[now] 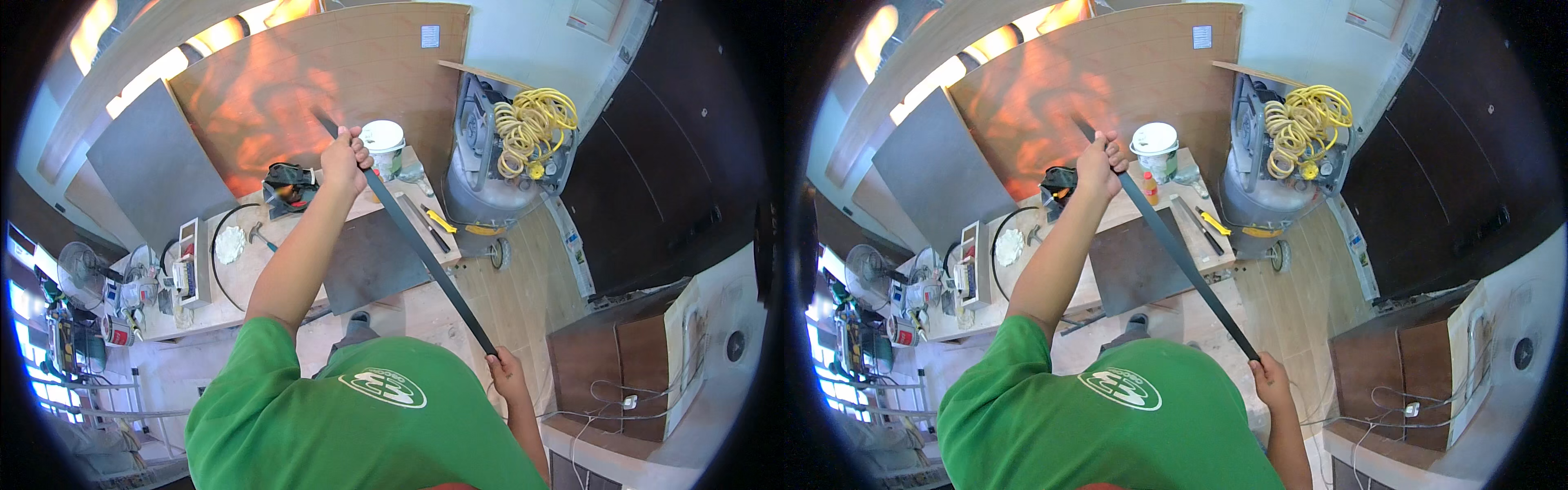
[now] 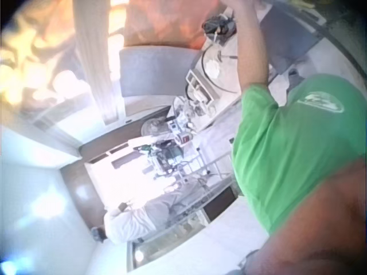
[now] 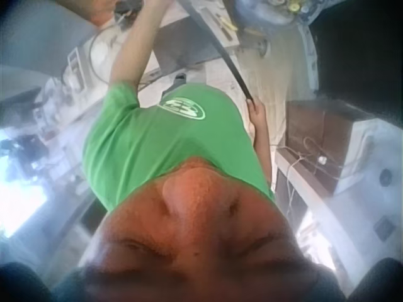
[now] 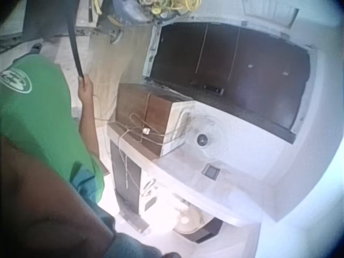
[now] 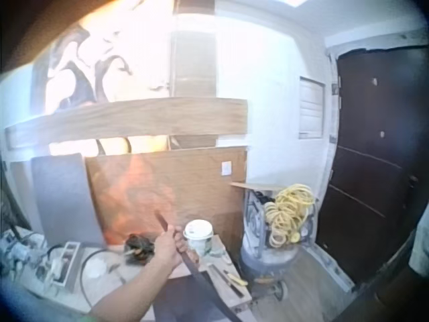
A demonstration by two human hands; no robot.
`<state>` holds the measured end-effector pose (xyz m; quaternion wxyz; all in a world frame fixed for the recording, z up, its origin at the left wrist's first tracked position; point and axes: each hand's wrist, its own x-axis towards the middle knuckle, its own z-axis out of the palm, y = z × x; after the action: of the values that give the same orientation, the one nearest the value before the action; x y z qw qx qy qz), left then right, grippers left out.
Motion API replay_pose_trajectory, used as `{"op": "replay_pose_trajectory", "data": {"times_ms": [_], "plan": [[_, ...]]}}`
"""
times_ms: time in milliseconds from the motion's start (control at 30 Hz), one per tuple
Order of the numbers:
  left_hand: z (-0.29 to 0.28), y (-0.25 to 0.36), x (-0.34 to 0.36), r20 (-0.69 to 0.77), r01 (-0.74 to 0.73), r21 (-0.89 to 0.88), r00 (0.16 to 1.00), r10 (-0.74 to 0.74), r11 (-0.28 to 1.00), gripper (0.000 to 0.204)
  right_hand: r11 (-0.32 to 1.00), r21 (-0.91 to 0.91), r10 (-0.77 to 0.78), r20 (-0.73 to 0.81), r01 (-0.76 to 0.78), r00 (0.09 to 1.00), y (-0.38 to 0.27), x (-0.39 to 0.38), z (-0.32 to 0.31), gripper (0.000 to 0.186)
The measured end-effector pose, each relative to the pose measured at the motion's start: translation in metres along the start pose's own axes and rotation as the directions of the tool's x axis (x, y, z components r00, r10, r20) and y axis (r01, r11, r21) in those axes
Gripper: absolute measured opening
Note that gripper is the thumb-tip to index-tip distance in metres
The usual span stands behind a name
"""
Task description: The person applies a strip of black edge banding to the edge of a rectangular wooden board. They first apply a liquid from a plastic bottle to the board's edge, then align and press the banding strip along the length of the edge, smoothing it down by hand.
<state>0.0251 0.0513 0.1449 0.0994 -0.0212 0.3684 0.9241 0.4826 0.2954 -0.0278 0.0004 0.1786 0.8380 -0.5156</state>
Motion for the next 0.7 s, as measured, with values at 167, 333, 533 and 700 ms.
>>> {"op": "replay_pose_trajectory", "data": {"times_ms": [167, 333, 533, 700], "plan": [[-0.017, 0.016, 0.022, -0.032, -0.079, 0.017, 0.996, 0.079, 0.997, 0.028, 0.999, -0.034, -0.017, 0.004, 0.017, 1.0, 0.012, -0.007, -0.015, 0.023], [-0.027, 0.017, 0.021, -0.01, -0.131, -0.011, 0.991, 0.131, 0.991, 0.026, 0.951, 0.23, 0.158, 0.22, -0.208, 0.963, 0.028, -0.008, -0.02, 0.015], [0.02, -0.045, -0.062, 0.164, 0.045, -0.021, 0.986, -0.041, 0.999, 0.025, 0.869, 0.418, 0.029, 0.492, -0.265, 0.87, -0.041, 0.038, -0.011, 0.026], [0.047, -0.09, -0.129, 0.193, 0.15, 0.121, 0.966, -0.172, 0.981, 0.025, 0.854, 0.504, -0.128, 0.446, -0.13, 0.886, -0.123, 0.081, 0.025, 0.02]]}}
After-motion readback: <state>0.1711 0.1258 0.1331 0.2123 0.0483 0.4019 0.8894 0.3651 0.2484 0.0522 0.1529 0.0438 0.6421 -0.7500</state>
